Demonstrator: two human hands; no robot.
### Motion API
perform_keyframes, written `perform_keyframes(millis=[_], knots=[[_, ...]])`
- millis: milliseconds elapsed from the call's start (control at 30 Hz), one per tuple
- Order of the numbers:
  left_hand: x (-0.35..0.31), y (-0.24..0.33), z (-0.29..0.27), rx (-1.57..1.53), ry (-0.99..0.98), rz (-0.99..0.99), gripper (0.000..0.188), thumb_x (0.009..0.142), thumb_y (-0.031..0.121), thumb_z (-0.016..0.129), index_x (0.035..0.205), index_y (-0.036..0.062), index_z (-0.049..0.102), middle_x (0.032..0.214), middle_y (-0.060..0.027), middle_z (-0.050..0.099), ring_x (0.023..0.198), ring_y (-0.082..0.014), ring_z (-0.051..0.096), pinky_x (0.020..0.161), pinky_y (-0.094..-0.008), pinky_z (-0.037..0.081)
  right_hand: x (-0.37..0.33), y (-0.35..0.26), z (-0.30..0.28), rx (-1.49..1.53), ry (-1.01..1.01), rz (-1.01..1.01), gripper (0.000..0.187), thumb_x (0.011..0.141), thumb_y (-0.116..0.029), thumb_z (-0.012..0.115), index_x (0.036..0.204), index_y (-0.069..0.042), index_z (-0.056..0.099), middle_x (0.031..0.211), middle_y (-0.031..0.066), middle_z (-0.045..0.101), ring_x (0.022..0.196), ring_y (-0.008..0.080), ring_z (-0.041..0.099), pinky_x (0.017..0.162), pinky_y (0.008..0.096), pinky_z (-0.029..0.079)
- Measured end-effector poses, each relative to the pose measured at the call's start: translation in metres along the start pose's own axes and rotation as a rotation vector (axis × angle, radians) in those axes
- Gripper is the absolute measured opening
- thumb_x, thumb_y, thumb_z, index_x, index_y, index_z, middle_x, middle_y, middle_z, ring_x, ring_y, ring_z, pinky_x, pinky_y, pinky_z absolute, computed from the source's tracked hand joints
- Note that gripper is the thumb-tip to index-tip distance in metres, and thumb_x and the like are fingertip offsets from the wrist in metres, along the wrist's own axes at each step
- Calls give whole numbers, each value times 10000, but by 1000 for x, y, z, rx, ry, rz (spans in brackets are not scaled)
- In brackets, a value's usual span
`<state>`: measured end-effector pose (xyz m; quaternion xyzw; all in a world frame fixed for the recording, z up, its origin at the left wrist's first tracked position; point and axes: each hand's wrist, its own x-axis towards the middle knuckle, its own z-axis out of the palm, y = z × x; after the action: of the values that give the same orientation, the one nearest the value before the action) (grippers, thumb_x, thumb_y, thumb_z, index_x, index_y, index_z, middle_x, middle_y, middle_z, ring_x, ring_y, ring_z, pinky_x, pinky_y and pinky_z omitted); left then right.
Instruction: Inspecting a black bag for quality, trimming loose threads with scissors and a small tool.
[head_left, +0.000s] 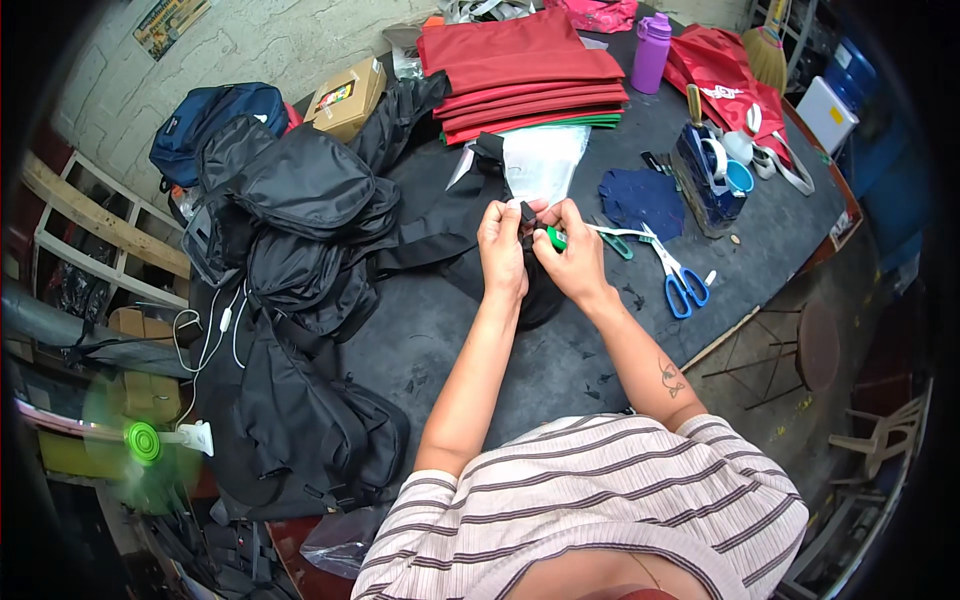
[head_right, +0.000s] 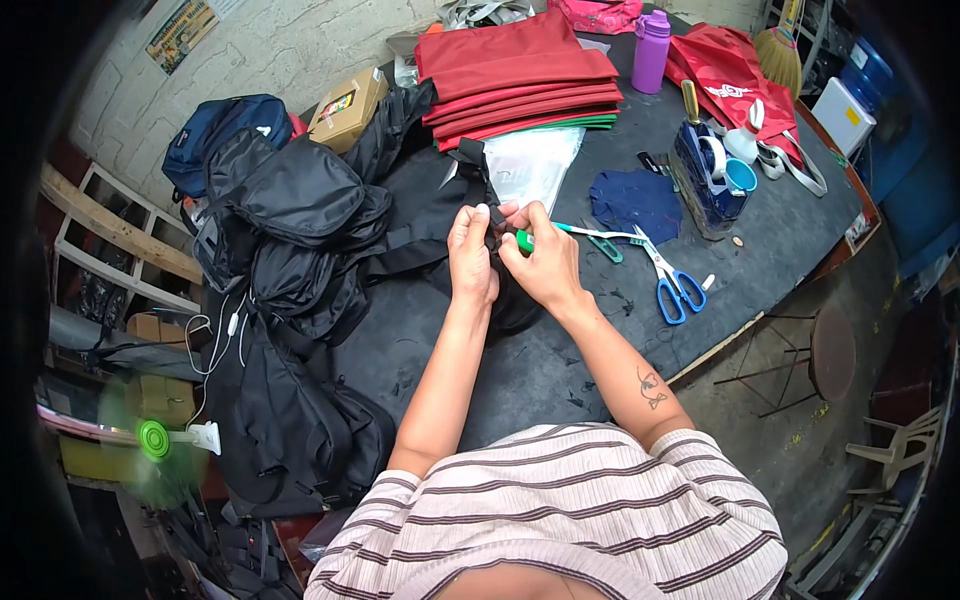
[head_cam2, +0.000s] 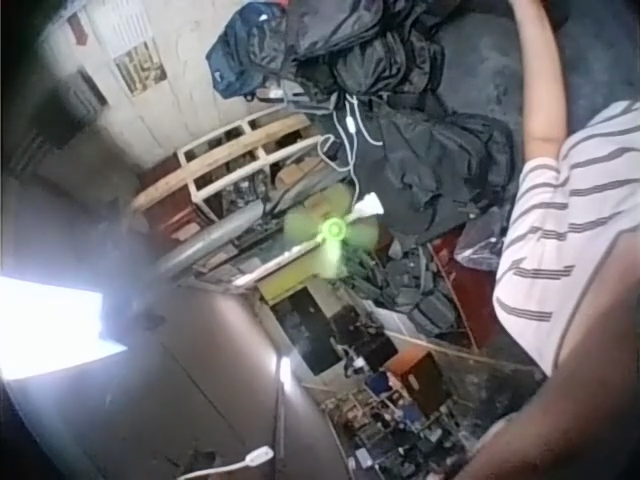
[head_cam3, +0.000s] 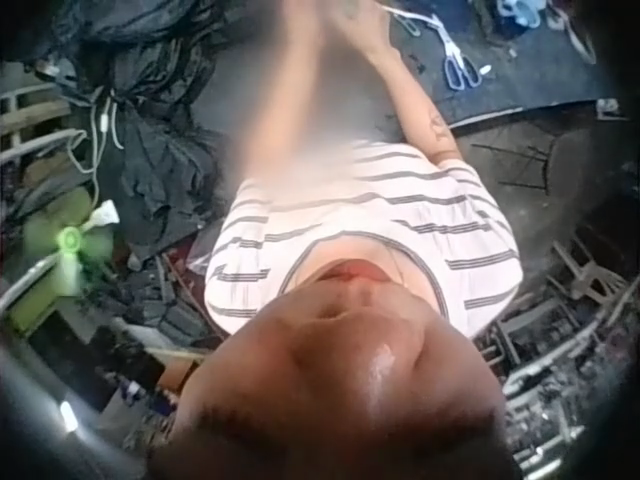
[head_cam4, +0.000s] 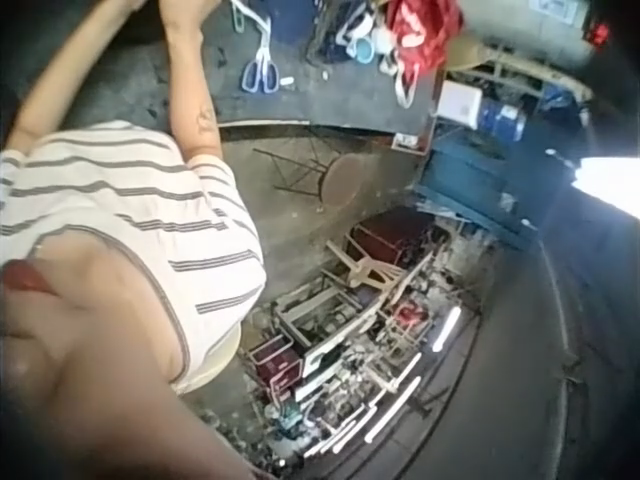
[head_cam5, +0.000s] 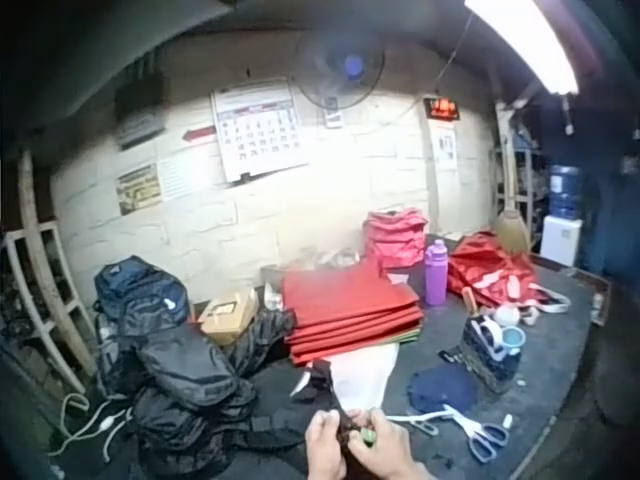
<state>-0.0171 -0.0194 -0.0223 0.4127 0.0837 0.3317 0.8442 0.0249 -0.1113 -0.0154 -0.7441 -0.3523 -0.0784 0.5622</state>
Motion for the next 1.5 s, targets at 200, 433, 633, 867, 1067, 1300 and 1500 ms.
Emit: perform_keyframes(millis=[200, 433, 633, 867, 1067, 1300, 1500], knots=[[-2, 4, -2, 41, -61, -32, 212, 950, 165, 472, 784, 41, 518, 877, -107, 653, 713, -96, 574, 685, -227, 465, -2, 3, -4, 131, -26, 68, 210, 775, -149, 617, 893, -29, 492, 780, 110, 625, 710, 241, 644, 630, 335, 490], [-31, 31, -58, 428, 332, 183, 186, 914, 203, 540, 988, 34, 555, 952, -63, 588, 872, -158, 596, 738, -255, 474, -7, 70, -67, -101, 142, 221, 279, 842, -271, 608, 853, -22, 482, 664, 82, 567, 600, 175, 544, 552, 304, 414], [-62, 4, -122, 384, 571, -207, 545, 821, 200, 650, 1234, -36, 383, 891, -42, 529, 769, -113, 529, 669, -233, 455, -42, 83, -85, -651, 153, -3, 358, 834, -289, 575, 1107, -60, 538, 1084, 130, 496, 1051, 313, 422, 877, 402, 321], [-51, -8, -107, 695, 558, -265, 892, 724, 461, 724, 1324, -58, 315, 1194, -181, 388, 1032, -261, 446, 918, -331, 378, -77, 56, -27, -228, -211, -102, 496, 776, -217, 637, 1236, -106, 489, 1153, 188, 450, 1069, 336, 439, 930, 423, 333], [-52, 0, -94, 827, 321, 271, 983, 678, -45, 658, 1431, 135, 51, 1338, -225, 351, 1034, -295, 526, 869, -313, 426, -82, 56, -28, 164, -210, 29, 431, 739, -74, 631, 1152, -35, 517, 1036, 147, 511, 950, 257, 510, 854, 320, 405], [-25, 122, 2, 1115, -40, 524, 371, 719, -32, 502, 1067, 20, 619, 1062, -103, 621, 864, -192, 537, 840, -261, 397, -90, 85, -20, 395, -80, 230, 320, 836, -32, 537, 1151, -3, 484, 945, 60, 514, 808, 120, 496, 759, 245, 419], [57, 216, 18, 967, 23, 653, 411, 668, -32, 541, 1070, 2, 622, 1010, -77, 631, 925, -126, 563, 845, -253, 437, -78, 66, -25, 123, -196, 126, 120, 852, -24, 518, 963, 15, 541, 889, 72, 511, 752, 138, 517, 690, 250, 433]])
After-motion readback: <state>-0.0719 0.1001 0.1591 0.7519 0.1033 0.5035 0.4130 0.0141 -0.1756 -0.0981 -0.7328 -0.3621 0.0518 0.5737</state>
